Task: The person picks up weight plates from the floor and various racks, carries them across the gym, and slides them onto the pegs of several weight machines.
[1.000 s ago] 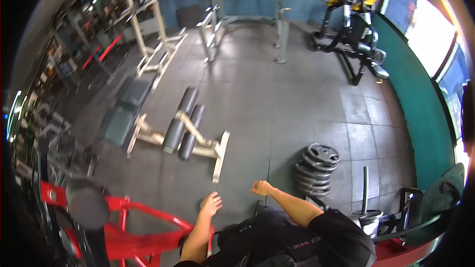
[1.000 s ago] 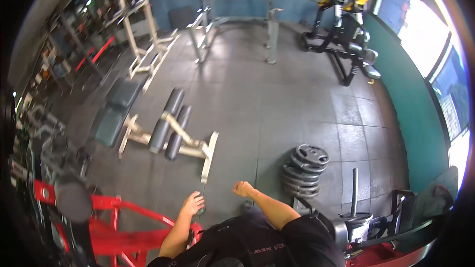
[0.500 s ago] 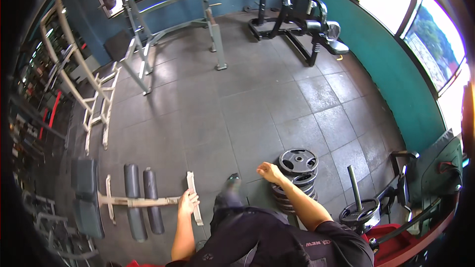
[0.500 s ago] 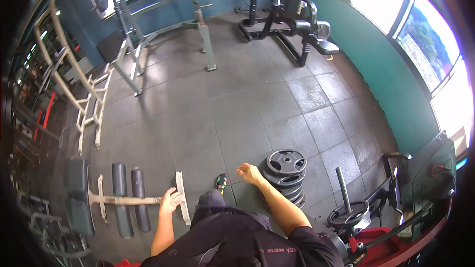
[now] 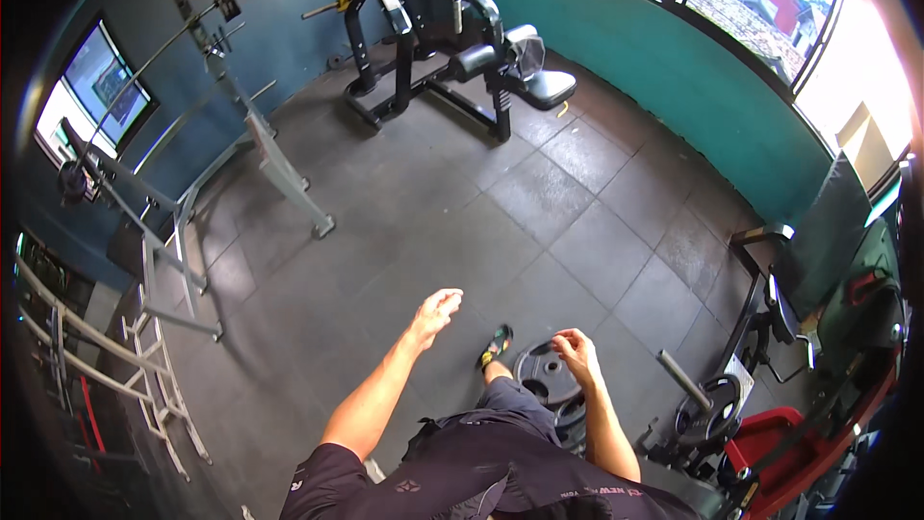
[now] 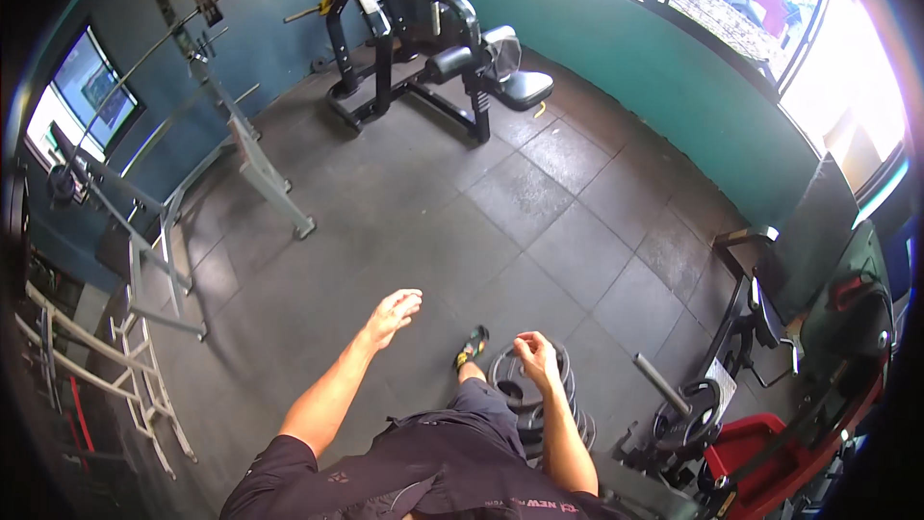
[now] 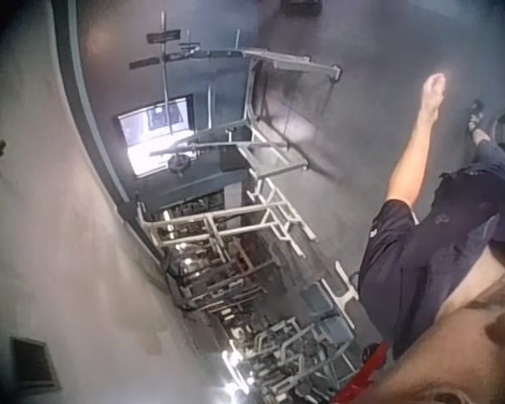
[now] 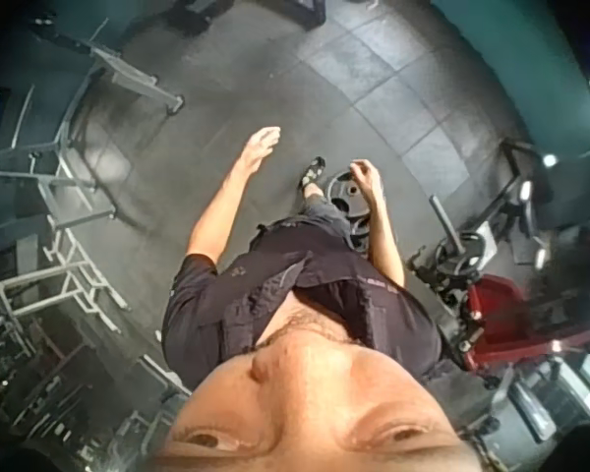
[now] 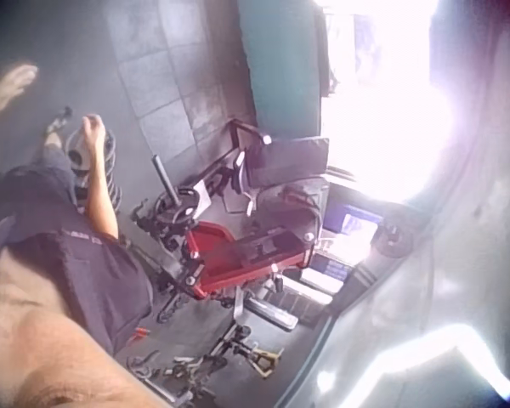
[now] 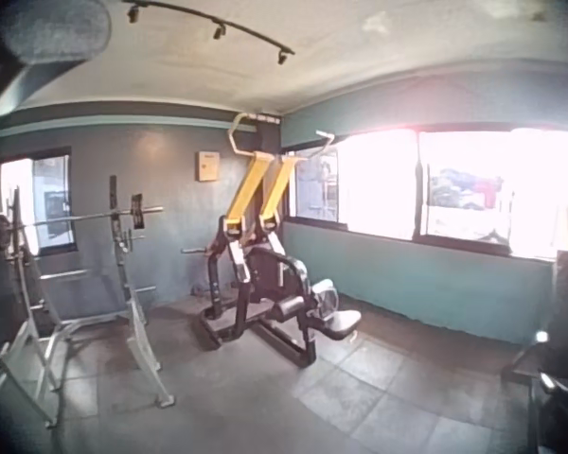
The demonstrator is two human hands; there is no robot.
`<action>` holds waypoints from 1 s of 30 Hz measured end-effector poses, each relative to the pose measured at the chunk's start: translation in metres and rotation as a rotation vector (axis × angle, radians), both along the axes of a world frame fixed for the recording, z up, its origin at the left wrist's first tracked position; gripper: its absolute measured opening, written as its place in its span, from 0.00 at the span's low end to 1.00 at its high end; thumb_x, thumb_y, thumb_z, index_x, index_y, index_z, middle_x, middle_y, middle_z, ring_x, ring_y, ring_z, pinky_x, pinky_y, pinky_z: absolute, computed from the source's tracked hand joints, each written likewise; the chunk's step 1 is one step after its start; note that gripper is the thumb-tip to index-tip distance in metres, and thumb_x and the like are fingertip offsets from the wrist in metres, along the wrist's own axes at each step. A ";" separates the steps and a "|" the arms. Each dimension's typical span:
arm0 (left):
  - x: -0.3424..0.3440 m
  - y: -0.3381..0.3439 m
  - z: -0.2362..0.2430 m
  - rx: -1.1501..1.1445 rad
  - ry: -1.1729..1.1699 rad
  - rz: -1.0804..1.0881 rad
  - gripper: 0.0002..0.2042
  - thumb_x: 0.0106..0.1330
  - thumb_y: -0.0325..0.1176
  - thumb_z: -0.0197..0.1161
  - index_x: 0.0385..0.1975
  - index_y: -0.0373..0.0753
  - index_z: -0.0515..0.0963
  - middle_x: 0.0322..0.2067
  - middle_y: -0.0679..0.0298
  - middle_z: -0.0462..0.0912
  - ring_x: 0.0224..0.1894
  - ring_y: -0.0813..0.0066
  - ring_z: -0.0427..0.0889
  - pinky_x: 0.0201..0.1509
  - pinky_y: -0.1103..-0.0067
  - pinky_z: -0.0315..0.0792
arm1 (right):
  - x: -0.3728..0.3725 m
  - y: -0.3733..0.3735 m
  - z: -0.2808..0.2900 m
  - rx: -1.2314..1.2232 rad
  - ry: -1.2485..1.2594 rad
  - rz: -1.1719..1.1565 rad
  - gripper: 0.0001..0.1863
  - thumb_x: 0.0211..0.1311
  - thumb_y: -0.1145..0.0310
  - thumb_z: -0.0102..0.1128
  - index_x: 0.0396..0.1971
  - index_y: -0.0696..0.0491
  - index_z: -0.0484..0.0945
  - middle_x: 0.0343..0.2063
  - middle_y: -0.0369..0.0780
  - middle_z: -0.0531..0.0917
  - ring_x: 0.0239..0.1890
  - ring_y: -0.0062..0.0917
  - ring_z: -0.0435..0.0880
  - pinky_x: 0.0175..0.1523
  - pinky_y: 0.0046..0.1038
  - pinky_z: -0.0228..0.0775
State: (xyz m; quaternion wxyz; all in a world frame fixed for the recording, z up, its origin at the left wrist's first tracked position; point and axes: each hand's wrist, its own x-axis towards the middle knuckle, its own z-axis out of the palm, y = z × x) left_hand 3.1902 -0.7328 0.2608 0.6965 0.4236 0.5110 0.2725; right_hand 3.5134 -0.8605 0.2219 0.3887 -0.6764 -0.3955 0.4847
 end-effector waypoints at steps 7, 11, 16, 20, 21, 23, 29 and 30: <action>0.109 0.164 -0.003 -0.113 0.104 -0.151 0.20 0.69 0.49 0.59 0.55 0.46 0.74 0.55 0.65 0.75 0.60 0.71 0.72 0.63 0.66 0.64 | 0.055 0.230 0.051 0.128 -0.116 0.189 0.16 0.63 0.62 0.63 0.45 0.56 0.78 0.38 0.45 0.86 0.41 0.30 0.87 0.47 0.29 0.78; 0.172 0.264 0.014 -0.130 0.121 -0.188 0.19 0.70 0.47 0.58 0.55 0.45 0.75 0.53 0.67 0.77 0.58 0.76 0.73 0.61 0.70 0.65 | 0.106 0.345 0.095 0.199 -0.054 0.224 0.15 0.65 0.63 0.62 0.46 0.57 0.77 0.40 0.47 0.86 0.43 0.32 0.87 0.49 0.31 0.79; 0.267 0.405 0.005 -0.104 0.123 -0.195 0.19 0.70 0.47 0.58 0.55 0.45 0.75 0.53 0.67 0.77 0.58 0.77 0.73 0.60 0.71 0.65 | 0.205 0.467 0.111 0.203 -0.068 0.213 0.16 0.66 0.63 0.62 0.47 0.57 0.77 0.40 0.48 0.85 0.43 0.34 0.87 0.50 0.32 0.79; 0.363 0.535 -0.004 -0.065 0.112 -0.233 0.18 0.70 0.46 0.59 0.55 0.45 0.75 0.53 0.67 0.77 0.56 0.77 0.74 0.60 0.72 0.65 | 0.309 0.540 0.093 0.122 -0.112 0.086 0.15 0.65 0.63 0.62 0.46 0.57 0.78 0.41 0.46 0.85 0.46 0.30 0.85 0.52 0.31 0.77; 0.398 0.565 -0.002 -0.080 0.100 -0.236 0.18 0.70 0.46 0.59 0.54 0.45 0.75 0.53 0.67 0.77 0.56 0.77 0.74 0.60 0.72 0.65 | 0.340 0.550 0.095 0.109 -0.133 0.077 0.15 0.65 0.63 0.62 0.46 0.57 0.78 0.41 0.46 0.85 0.46 0.30 0.85 0.52 0.31 0.77; 0.470 0.625 0.004 -0.037 0.078 -0.267 0.19 0.69 0.44 0.60 0.55 0.43 0.75 0.51 0.65 0.78 0.55 0.75 0.74 0.59 0.73 0.66 | 0.398 0.571 0.105 0.047 -0.148 -0.110 0.14 0.65 0.63 0.63 0.45 0.56 0.79 0.40 0.43 0.86 0.44 0.27 0.84 0.51 0.28 0.76; 0.660 0.780 0.063 0.201 0.023 -0.637 0.19 0.70 0.41 0.59 0.56 0.40 0.75 0.49 0.60 0.80 0.54 0.70 0.76 0.60 0.72 0.68 | 0.565 0.638 0.100 0.037 -0.031 -0.587 0.10 0.66 0.67 0.62 0.42 0.56 0.79 0.35 0.37 0.84 0.38 0.19 0.82 0.43 0.22 0.74; 0.683 0.806 0.065 0.218 -0.033 -0.706 0.18 0.70 0.41 0.59 0.55 0.40 0.76 0.49 0.59 0.80 0.54 0.70 0.76 0.61 0.72 0.68 | 0.589 0.658 0.094 0.037 0.028 -0.632 0.09 0.66 0.67 0.61 0.41 0.55 0.79 0.35 0.36 0.84 0.38 0.19 0.83 0.43 0.21 0.73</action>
